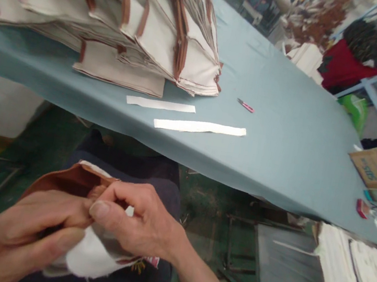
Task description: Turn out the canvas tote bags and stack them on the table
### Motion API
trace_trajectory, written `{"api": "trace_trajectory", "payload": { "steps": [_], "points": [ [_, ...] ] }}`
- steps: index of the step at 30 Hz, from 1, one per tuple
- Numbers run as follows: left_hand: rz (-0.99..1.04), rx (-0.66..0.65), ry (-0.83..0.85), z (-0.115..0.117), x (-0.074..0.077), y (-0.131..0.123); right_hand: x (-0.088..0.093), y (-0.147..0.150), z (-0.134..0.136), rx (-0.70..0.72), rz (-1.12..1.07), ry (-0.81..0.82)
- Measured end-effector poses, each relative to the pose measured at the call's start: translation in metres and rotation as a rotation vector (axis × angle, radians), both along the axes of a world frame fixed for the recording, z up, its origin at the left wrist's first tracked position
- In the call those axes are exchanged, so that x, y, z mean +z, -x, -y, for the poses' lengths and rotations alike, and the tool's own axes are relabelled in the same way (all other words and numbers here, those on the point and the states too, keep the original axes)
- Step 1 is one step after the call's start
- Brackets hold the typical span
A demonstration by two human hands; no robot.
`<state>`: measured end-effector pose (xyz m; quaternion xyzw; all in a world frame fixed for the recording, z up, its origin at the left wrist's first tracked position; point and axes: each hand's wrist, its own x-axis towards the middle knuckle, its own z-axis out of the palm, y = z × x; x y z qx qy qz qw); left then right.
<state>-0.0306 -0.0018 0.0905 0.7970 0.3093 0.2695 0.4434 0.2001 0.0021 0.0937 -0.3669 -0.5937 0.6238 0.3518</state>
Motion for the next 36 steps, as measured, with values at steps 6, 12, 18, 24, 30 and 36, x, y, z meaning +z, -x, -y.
{"api": "trace_trajectory", "payload": {
  "steps": [6, 12, 18, 24, 30, 36],
  "points": [
    [0.071, 0.022, -0.01, 0.003, -0.005, -0.018, -0.034, 0.019, 0.011, -0.175, -0.062, -0.105],
    [0.13, 0.018, 0.053, 0.001, -0.02, -0.028, -0.044, 0.014, 0.008, -0.213, 0.053, -0.206],
    [-0.038, -0.073, 0.245, 0.0, -0.026, -0.008, -0.039, 0.006, 0.005, -0.2, 0.119, -0.169],
    [-0.079, -0.106, 0.306, -0.003, -0.02, -0.005, -0.031, 0.0, 0.002, -0.137, 0.169, -0.119],
    [-0.158, -0.073, 0.281, -0.004, -0.02, -0.009, -0.01, -0.007, -0.001, -0.028, 0.329, -0.041],
    [-0.115, -0.093, 0.259, -0.008, -0.008, -0.013, -0.001, 0.0, 0.004, 0.013, 0.362, 0.02]
  ]
}}
